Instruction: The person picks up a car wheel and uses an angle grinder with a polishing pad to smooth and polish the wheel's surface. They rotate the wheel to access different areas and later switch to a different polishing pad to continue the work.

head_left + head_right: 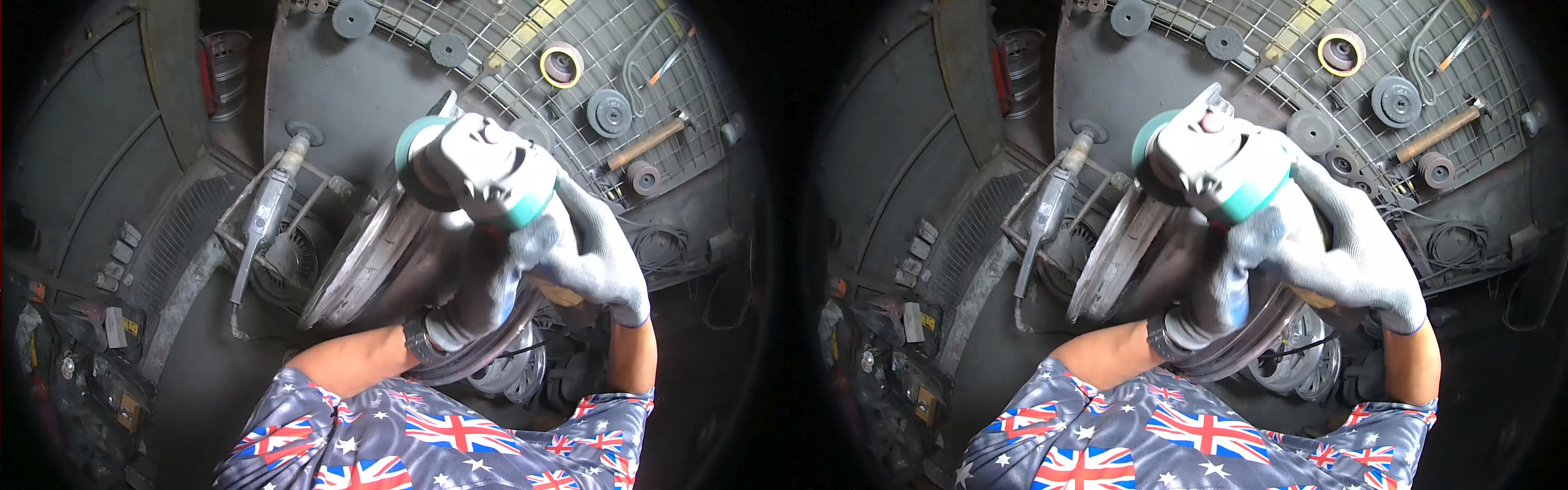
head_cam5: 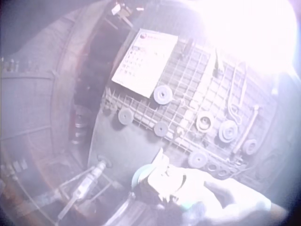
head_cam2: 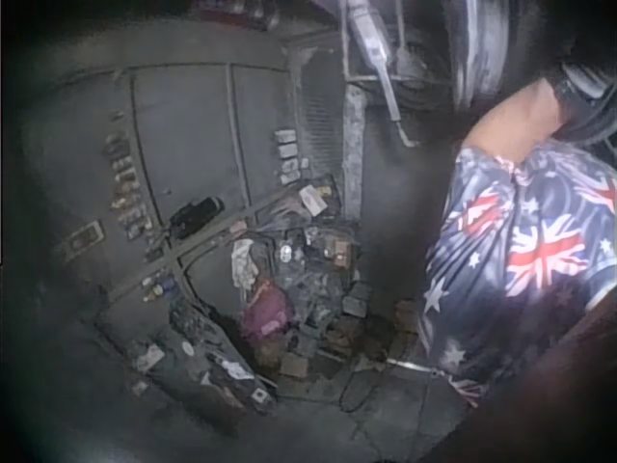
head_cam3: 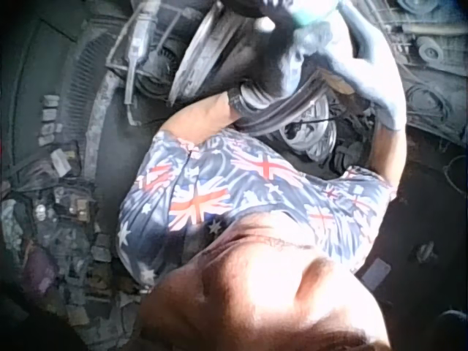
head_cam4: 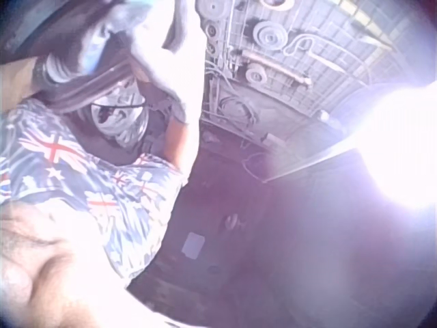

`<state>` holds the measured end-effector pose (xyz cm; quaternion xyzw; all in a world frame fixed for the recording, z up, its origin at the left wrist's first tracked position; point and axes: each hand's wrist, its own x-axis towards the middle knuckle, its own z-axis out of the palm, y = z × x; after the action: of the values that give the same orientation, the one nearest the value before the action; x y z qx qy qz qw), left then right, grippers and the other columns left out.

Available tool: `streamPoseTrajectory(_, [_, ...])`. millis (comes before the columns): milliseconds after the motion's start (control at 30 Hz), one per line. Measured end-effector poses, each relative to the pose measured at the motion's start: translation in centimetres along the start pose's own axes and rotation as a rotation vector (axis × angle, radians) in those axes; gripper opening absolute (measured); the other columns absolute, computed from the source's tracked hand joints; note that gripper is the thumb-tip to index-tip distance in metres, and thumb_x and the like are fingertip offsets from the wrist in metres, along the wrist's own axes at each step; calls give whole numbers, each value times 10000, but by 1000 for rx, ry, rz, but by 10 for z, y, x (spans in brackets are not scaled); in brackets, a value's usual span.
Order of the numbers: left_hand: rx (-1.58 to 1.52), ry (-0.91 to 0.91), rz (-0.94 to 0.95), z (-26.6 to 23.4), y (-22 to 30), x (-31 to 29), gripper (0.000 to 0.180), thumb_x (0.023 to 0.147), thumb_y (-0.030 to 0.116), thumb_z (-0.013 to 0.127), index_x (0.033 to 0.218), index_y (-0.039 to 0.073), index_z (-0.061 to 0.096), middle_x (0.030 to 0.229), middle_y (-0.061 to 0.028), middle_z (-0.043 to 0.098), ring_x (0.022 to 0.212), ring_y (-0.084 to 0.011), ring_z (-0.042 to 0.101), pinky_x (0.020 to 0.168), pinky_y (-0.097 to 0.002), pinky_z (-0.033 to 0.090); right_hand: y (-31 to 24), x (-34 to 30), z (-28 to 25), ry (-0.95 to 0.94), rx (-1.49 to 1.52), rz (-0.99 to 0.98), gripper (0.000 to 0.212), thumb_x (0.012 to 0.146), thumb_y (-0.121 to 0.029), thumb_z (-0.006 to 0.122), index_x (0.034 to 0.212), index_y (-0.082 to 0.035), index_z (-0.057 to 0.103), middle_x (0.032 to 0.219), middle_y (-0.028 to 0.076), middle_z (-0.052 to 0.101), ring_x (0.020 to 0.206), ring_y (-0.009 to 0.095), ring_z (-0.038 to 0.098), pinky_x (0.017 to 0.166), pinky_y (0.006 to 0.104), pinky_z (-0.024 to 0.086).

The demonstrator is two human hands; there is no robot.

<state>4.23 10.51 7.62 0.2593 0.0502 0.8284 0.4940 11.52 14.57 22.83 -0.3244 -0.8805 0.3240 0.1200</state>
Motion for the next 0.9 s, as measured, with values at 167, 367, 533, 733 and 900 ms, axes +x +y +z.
streamPoseTrajectory(167, [-151, -34, 13, 8, -2, 13, 268, 1004, 237, 658, 1171, 30, 622, 1062, -20, 636, 991, -122, 604, 874, -299, 485, -6, 5, -9, -16, -27, 40, 942, 705, -315, 790, 1495, 71, 453, 1437, 183, 575, 1340, 247, 530, 1147, 385, 375])
streamPoseTrajectory(367, [-44, 1, 33, 5, 0, -7, 259, 1005, 175, 656, 1204, 18, 605, 1110, -34, 628, 1018, -124, 595, 887, -322, 494, 5, -2, -5, -78, -59, -54, 984, 688, -309, 813, 1514, 64, 430, 1443, 177, 570, 1366, 241, 510, 1166, 386, 352])
streamPoseTrajectory(533, [-16, -9, 29, -3, -12, 5, 267, 1054, 220, 577, 1219, 13, 604, 1116, -49, 623, 1034, -127, 591, 887, -326, 493, -15, 2, -7, -30, -29, 52, 950, 701, -316, 803, 1493, 76, 454, 1424, 173, 583, 1328, 237, 535, 1140, 385, 384])
streamPoseTrajectory(733, [-165, -23, 28, 10, 6, -11, 289, 1040, 212, 619, 1255, 23, 583, 1128, -36, 620, 1055, -125, 590, 899, -317, 485, -13, -3, 0, -59, -88, -27, 963, 693, -297, 826, 1497, 75, 447, 1396, 167, 599, 1304, 226, 548, 1145, 384, 378])
streamPoseTrajectory(900, [-93, -38, -38, -4, 2, 1, 274, 1051, 223, 591, 1247, 32, 581, 1104, -31, 635, 1024, -120, 608, 868, -328, 497, -27, 2, 2, -23, -61, 34, 928, 738, -307, 791, 1504, 79, 436, 1393, 176, 598, 1301, 227, 545, 1140, 375, 384])
